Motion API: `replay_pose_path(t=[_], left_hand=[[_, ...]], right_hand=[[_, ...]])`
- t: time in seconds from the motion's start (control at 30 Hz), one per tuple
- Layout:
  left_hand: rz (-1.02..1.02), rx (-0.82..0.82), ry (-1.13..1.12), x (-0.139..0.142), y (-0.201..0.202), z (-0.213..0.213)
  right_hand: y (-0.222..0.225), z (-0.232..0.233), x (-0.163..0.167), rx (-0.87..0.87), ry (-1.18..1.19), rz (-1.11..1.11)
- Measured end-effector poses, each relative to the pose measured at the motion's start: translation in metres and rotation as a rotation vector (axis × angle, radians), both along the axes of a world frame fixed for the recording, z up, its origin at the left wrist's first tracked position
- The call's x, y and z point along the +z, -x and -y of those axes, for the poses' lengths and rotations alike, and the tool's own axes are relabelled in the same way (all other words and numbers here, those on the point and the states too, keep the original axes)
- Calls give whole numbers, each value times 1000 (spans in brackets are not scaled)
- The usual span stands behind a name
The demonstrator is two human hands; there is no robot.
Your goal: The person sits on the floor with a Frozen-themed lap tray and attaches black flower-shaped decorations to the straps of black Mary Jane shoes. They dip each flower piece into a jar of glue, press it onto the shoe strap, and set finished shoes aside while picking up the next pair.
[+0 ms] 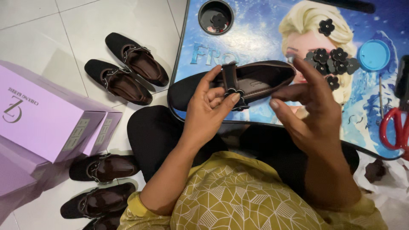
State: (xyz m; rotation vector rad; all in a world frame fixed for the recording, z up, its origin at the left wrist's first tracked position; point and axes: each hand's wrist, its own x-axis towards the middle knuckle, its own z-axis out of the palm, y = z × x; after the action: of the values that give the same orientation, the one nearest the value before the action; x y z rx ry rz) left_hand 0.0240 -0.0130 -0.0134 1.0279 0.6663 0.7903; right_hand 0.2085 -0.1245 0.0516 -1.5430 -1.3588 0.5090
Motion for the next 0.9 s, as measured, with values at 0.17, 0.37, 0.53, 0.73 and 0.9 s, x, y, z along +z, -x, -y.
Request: replay_pose_path(t=[0.17,0.37,0.53,0.73,0.9], left_hand=[[-62,39,-57,-4,-8,-4],[-91,42,-86,-7,-10,-2],[-94,-9,-71,-3,-8,-3],[-326,-35,-173,5,-7,0],[-213,3,-90,6,-12,-3]], right_hand=[[-18,39,-4,-114,22,-82],[-59,76,-10,-289,-2,-75],[-117,85,-14,-406,9,104],[-163,67,-24,-481,220,326],[-166,49,-35,-352,324,377]])
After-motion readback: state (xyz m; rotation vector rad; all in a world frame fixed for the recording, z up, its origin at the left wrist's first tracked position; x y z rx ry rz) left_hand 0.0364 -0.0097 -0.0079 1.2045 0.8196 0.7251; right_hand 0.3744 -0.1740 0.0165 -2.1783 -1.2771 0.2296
